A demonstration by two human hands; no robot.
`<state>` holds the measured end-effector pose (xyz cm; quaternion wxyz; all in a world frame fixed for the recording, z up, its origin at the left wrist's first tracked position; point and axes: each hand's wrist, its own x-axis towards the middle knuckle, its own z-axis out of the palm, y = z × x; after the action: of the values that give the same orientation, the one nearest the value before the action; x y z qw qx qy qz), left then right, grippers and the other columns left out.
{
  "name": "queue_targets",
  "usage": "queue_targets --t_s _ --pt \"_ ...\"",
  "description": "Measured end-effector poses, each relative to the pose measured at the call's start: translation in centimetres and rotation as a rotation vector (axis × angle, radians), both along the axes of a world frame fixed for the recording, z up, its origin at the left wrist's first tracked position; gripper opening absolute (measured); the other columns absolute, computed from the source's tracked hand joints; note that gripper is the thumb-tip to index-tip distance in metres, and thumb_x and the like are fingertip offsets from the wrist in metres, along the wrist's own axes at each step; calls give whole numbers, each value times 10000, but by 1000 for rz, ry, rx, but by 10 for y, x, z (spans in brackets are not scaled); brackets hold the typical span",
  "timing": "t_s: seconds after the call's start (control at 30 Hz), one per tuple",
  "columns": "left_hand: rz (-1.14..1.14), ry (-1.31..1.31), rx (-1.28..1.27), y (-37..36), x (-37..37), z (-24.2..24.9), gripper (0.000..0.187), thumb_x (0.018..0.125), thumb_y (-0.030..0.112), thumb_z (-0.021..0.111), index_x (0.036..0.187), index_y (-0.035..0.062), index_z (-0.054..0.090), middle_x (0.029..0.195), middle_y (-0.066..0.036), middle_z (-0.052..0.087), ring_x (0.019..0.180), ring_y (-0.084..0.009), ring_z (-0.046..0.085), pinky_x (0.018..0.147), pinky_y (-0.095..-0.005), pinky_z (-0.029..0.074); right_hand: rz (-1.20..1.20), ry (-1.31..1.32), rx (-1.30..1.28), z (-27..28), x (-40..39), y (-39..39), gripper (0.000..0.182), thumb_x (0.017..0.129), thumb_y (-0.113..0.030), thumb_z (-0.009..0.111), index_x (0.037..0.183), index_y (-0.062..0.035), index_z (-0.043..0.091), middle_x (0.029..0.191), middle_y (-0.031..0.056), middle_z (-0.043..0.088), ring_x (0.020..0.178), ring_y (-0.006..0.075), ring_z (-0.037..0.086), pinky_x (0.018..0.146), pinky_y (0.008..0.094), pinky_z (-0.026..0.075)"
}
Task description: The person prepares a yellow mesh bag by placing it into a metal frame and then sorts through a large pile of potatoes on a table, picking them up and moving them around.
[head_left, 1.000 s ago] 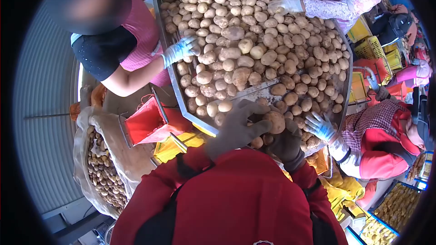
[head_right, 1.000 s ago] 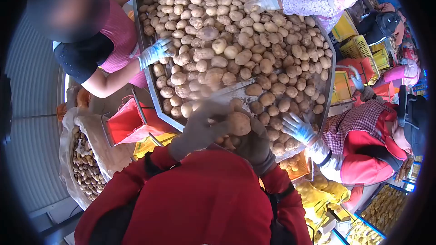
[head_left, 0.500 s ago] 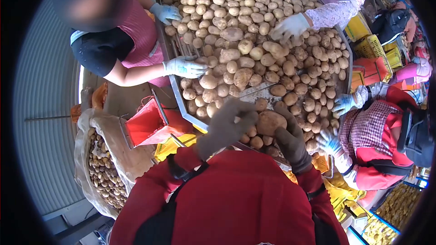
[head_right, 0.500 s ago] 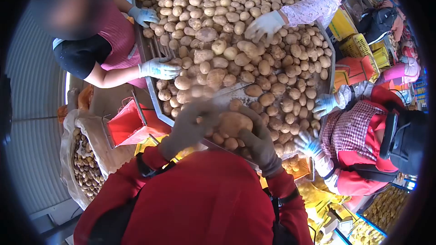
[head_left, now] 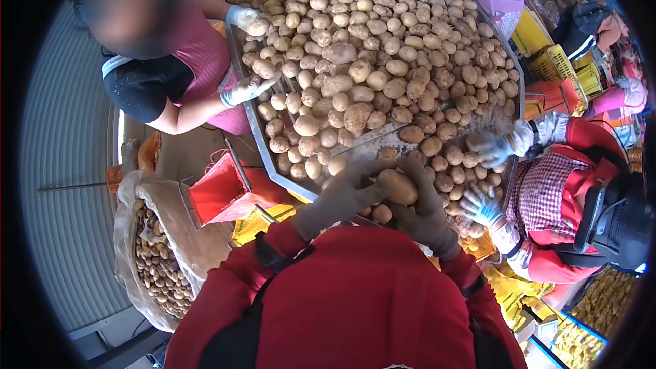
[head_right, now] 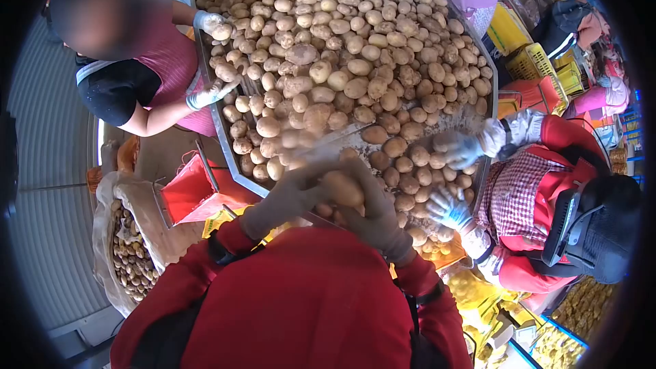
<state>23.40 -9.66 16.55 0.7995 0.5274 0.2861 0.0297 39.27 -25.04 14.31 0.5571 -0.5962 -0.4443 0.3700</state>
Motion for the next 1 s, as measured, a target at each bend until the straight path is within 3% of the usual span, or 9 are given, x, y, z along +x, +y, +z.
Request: queue_targets --t_s 0.13,0.23,0.33,0.43,0.53,0.73,0.83,0.93,1.0 --pt "11 -115 591 -10 1 -8 396 1012 160 723 1376 31 636 1184 -73 696 1009 -188 699 936 -330 590 11 38 -196 2 0 1 821 889 -133 789 1580 34 379 1542 222 517 1436 276 514 1157 373 444" --pt "173 -304 551 -13 -1 -20 360 1006 130 712 1347 31 650 1208 -70 670 1026 -176 682 910 -320 600 -10 -95 -236 4 -2 2 820 851 -189 844 1542 8 450 1502 220 549 1380 324 567 1107 405 491" --pt "149 53 68 -3 -6 -9 301 1031 169 679 1295 25 671 1279 -87 631 1089 -173 667 885 -310 612 -71 -452 -114 -5 -6 5 772 838 -217 866 1496 -22 512 1441 216 581 1323 368 592 1074 434 512" --pt "189 173 126 10 -15 -45 364 1052 191 640 1380 35 617 1352 -98 598 1150 -170 648 862 -291 615 -73 -492 -89 -2 -9 6 758 828 -231 873 1475 -31 533 1405 214 590 1313 383 583 1087 453 501" --pt "103 -72 -292 -12 -16 -16 469 1071 201 608 1501 44 506 1351 -98 608 1165 -166 640 888 -287 595 -24 -546 21 -12 -11 8 732 834 -224 864 1464 -35 543 1408 222 591 1333 380 572 1104 447 484" --pt "150 -194 51 -15 -32 -33 561 1046 133 640 1558 44 429 1386 -102 587 1222 -184 616 1013 -330 544 24 -203 61 4 -5 23 500 888 -149 794 1340 -24 620 1321 179 639 1251 332 624 1023 417 514" --pt "169 -134 -152 -19 -40 -23 593 1031 98 658 1568 45 411 1419 -110 575 1283 -203 591 1052 -339 529 10 -347 246 -16 -17 32 314 926 -131 755 1206 -22 663 1251 142 670 1159 277 664 941 378 546" --pt "123 -64 63 -16 -56 -11 599 1046 112 631 1594 47 396 1480 -80 560 1313 -169 564 1044 -332 524 -133 -233 -99 -19 -10 44 265 955 -86 729 1200 -8 663 1145 104 718 1064 170 674 949 294 535" --pt "206 -140 -5 -22 -72 -27 625 1046 148 665 1591 53 376 1456 -93 565 1329 -186 558 1068 -350 514 -241 -11 -235 -8 -8 66 220 973 -140 722 1144 -14 663 1088 116 712 998 199 680 889 307 546"
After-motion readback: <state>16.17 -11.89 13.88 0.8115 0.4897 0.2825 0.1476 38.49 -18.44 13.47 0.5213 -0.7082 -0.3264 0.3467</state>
